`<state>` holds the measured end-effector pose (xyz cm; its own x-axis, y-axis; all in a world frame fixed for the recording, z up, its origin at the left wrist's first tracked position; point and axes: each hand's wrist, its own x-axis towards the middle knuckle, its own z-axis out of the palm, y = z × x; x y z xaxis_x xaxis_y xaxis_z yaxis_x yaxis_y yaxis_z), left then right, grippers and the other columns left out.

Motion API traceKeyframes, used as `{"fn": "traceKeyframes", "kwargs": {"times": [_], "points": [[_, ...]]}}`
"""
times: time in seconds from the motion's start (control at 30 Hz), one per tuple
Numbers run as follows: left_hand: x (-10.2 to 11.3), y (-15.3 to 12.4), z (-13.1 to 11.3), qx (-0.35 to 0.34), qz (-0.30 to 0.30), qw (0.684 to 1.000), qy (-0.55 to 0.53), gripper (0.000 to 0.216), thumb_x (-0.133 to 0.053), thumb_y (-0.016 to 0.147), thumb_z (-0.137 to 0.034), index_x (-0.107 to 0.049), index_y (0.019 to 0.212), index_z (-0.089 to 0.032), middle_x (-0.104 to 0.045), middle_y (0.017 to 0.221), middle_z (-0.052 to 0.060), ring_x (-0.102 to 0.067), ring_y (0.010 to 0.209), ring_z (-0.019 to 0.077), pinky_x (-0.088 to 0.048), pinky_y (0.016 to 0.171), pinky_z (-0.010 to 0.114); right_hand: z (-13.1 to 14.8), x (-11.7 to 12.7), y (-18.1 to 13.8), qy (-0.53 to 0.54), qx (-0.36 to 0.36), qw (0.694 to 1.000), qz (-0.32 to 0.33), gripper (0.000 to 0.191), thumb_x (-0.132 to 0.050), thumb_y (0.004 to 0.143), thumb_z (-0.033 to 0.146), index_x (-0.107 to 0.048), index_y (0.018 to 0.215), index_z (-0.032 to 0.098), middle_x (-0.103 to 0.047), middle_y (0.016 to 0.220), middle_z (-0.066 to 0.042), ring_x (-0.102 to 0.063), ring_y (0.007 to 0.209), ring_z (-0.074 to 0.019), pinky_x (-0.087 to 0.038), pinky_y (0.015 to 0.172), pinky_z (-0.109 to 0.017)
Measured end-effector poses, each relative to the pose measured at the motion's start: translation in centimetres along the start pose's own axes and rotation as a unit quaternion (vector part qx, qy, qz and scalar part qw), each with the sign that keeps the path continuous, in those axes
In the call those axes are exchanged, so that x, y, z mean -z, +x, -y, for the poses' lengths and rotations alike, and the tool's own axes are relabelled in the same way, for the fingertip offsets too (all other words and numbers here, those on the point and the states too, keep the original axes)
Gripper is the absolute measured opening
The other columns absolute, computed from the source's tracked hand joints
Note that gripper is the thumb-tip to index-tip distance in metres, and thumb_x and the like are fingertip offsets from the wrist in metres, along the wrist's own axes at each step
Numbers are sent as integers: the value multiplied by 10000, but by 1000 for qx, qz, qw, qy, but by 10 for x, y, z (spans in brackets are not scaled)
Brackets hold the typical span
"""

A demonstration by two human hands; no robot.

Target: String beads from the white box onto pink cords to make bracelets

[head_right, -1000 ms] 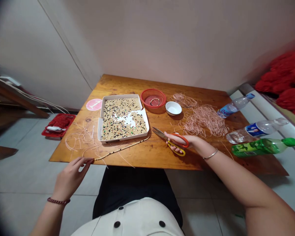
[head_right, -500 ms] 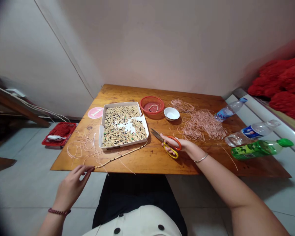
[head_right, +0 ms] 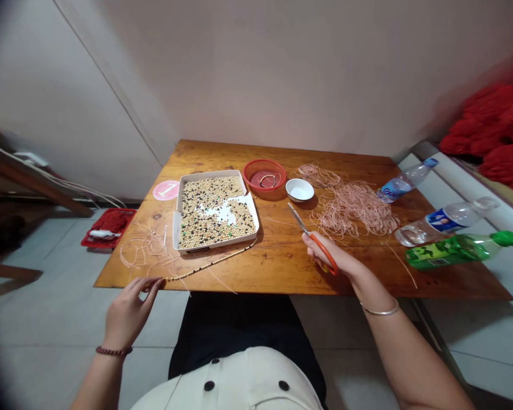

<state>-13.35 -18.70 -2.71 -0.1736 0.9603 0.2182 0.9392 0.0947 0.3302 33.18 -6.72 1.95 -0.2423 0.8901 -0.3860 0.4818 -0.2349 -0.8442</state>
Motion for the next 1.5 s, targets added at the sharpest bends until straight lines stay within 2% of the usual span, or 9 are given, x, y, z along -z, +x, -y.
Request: {"fn": "traceKeyframes", "kwargs": {"times": [0.17, 0.27, 0.5, 0.7, 0.83, 1.0, 1.13, 1.3, 1.5], "points": [[-2, 1, -3, 17, 0, 998, -65, 272, -494, 893, -423, -662, 930, -212, -667, 875, 30, -591, 724, 137, -434, 623, 231, 6, 0, 18, 31, 88, 991, -94, 457, -691, 691, 493, -328, 803, 239, -501, 685, 35, -482, 542, -117, -424, 505, -261], [-3, -1, -5, 30, -9, 993, -111, 282, -488, 895, -413, -665, 923, -195, -668, 899, 43, -582, 725, 135, -451, 607, 225, 17, -6, 38, 69, 123, 980, -140, 452, -681, 683, 475, -327, 850, 249, -519, 747, 29, -501, 583, -127, -438, 541, -278], [5, -11, -8, 66, -18, 987, -144, 302, -527, 869, -457, -695, 916, -211, -687, 902, 36, -601, 766, 143, -470, 604, 219, 23, -32, 70, 20, 161, 982, -99, 591, -692, 681, 448, -335, 1106, 243, -628, 849, -32, -588, 794, -192, -467, 745, -364], [8, -19, 0, 36, -29, 998, -41, 285, -564, 849, -488, -683, 905, -234, -702, 859, 8, -600, 675, 135, -443, 656, 239, 21, -42, 86, 41, 132, 986, -98, 645, -649, 701, 402, -269, 1194, 236, -644, 947, -67, -528, 617, -149, -455, 603, -322], [9, -19, 1, 1, -35, 999, 30, 280, -508, 893, -456, -671, 883, -229, -692, 839, 16, -603, 746, 158, -396, 644, 241, 17, -37, 93, 0, 134, 983, -122, 659, -655, 688, 333, -285, 1223, 229, -652, 927, -60, -541, 637, -153, -462, 649, -338], [7, -17, 1, -6, -25, 999, 29, 264, -484, 916, -411, -643, 857, -208, -672, 826, 22, -582, 773, 153, -379, 654, 234, 9, -37, 94, -9, 151, 983, -101, 721, -637, 701, 311, -248, 1301, 213, -658, 912, -65, -577, 672, -171, -486, 701, -375], [5, -15, 3, -21, -30, 999, 25, 228, -504, 909, -390, -647, 851, -222, -663, 817, 9, -570, 794, 155, -371, 660, 234, 4, -34, 94, -96, 175, 966, -164, 719, -594, 721, 262, -241, 1345, 206, -665, 924, -85, -613, 739, -211, -483, 733, -398], [2, -15, 9, -22, -37, 999, 29, 246, -537, 886, -429, -644, 822, -217, -646, 769, 7, -551, 755, 157, -364, 645, 243, 6, -19, 94, -268, 164, 914, -258, 602, -567, 719, 216, -367, 1286, 179, -669, 895, -117, -618, 717, -257, -466, 665, -373], [0, -16, 14, -24, -34, 999, 19, 237, -563, 866, -443, -645, 827, -224, -640, 762, -1, -550, 751, 155, -370, 639, 242, 3, -14, 92, -291, 192, 920, -180, 578, -563, 708, 180, -402, 1263, 188, -684, 872, -83, -643, 763, -234, -463, 667, -315]]}}
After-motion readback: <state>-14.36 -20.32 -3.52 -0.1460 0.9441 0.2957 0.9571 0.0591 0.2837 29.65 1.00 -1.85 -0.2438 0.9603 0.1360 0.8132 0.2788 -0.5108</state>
